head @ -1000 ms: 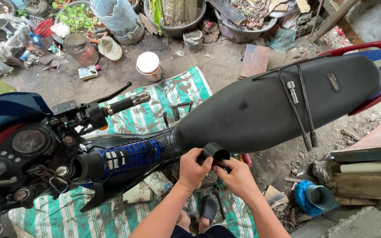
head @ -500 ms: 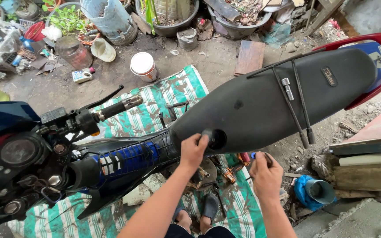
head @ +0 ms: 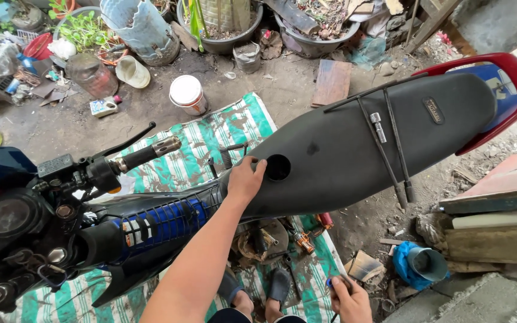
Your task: The person works on a blue motorcycle, first adjusting components near the handlebars and then using a T-wrench to tighten bolts on the side fairing and lower body panels.
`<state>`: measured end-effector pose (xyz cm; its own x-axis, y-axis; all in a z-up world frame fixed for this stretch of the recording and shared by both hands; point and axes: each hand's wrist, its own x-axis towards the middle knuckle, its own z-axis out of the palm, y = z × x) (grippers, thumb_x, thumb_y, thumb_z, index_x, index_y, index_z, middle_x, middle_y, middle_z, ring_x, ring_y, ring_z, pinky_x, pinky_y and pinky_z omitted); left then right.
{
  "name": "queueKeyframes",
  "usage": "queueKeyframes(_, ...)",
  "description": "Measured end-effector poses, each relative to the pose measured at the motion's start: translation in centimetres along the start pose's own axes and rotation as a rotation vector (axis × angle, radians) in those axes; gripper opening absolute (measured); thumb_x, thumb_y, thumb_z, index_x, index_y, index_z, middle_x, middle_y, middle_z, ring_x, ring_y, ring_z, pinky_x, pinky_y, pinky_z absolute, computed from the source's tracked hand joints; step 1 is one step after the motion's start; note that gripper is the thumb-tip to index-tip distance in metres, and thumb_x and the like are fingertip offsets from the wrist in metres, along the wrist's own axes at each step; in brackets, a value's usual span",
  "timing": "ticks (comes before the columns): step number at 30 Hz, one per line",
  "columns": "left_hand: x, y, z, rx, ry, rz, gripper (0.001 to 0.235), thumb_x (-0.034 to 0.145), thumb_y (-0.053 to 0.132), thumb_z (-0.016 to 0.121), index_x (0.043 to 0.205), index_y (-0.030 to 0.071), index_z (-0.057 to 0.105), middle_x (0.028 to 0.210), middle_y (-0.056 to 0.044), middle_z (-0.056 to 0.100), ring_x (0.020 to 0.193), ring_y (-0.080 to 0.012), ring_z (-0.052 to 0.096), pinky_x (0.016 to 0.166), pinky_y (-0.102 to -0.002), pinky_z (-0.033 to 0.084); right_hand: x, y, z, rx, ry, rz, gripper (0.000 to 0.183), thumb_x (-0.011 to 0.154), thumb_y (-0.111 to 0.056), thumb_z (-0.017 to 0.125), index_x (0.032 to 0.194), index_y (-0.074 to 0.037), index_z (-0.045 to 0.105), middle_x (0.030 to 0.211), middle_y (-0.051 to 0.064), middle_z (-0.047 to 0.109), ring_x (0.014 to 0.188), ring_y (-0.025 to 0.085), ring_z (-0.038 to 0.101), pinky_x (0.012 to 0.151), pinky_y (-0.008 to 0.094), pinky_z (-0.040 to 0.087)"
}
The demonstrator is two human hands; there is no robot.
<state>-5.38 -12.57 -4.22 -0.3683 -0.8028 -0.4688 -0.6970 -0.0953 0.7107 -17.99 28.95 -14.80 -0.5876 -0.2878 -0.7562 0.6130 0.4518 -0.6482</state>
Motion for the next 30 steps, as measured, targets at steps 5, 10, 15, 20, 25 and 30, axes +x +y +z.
queueKeyframes(5,-3.3,-0.2,-0.1,-0.213,0.177,-0.019,0.069,0.103,0.066,0.051,0.142,0.011,0.069,0.131,-0.012,0.076,0.118,-0.0327,0.072,0.093,-0.049,0.056,-4.0,-6.7,2.3,-0.106,-0.305,0.066,0.037,0.117,-0.014,0.059,0.104,0.018,0.073,0.068,0.029,0.06,0.05,0.028,0.04,0.052,0.043,0.032)
queueKeyframes(10,-15.2,2.6,-1.0,-0.339,0.146,-0.112,0.044,0.112,0.041,0.056,0.128,0.008,0.08,0.106,-0.005,0.081,0.095,-0.0202,0.071,0.087,-0.038,0.054,-6.7,-13.5,6.7,-0.225,-0.505,-0.024,0.04,0.116,-0.011,0.059,0.091,0.018,0.072,0.078,0.033,0.079,0.048,0.023,0.045,0.055,0.04,0.04)
queueKeyframes(15,-23.2,-0.1,1.4,-0.09,-0.002,0.232,0.044,0.099,0.036,0.082,0.138,0.018,0.081,0.099,-0.001,0.074,0.08,-0.0188,0.07,0.079,-0.039,0.059,-7.8,-15.5,10.3,-0.193,-0.682,-0.15,0.028,0.114,-0.01,0.06,0.095,0.009,0.069,0.08,0.03,0.081,0.045,0.017,0.045,0.049,0.03,0.033)
queueKeyframes(20,-25.7,-3.4,2.2,-0.063,0.214,0.531,0.046,0.098,0.031,0.087,0.139,0.012,0.08,0.092,-0.001,0.066,0.07,-0.0184,0.06,0.067,-0.037,0.055,-10.6,-16.4,12.3,-0.325,-0.818,-0.212,0.033,0.115,-0.018,0.062,0.095,0.006,0.072,0.052,0.013,0.053,0.047,0.018,0.041,0.05,0.034,0.03)
queueKeyframes(25,-27.5,-5.4,0.1,-0.075,0.322,0.632,0.032,0.104,0.026,0.081,0.132,0.011,0.083,0.085,-0.002,0.061,0.07,-0.0188,0.059,0.062,-0.037,0.052,-13.9,-16.4,14.1,-0.483,-0.797,-0.263,0.032,0.114,-0.019,0.064,0.095,0.004,0.076,0.053,0.014,0.058,0.05,0.02,0.043,0.054,0.038,0.035)
queueKeyframes(30,-30.7,-7.4,-3.3,-0.331,0.306,0.435,0.029,0.1,0.019,0.083,0.127,0.009,0.087,0.089,-0.003,0.069,0.068,-0.0172,0.069,0.065,-0.035,0.059,-16.0,-14.2,16.0,-0.082,-0.96,0.034,0.051,0.114,-0.017,0.047,0.138,0.023,0.069,0.1,0.034,0.066,0.058,0.029,0.04,0.056,0.042,0.03)
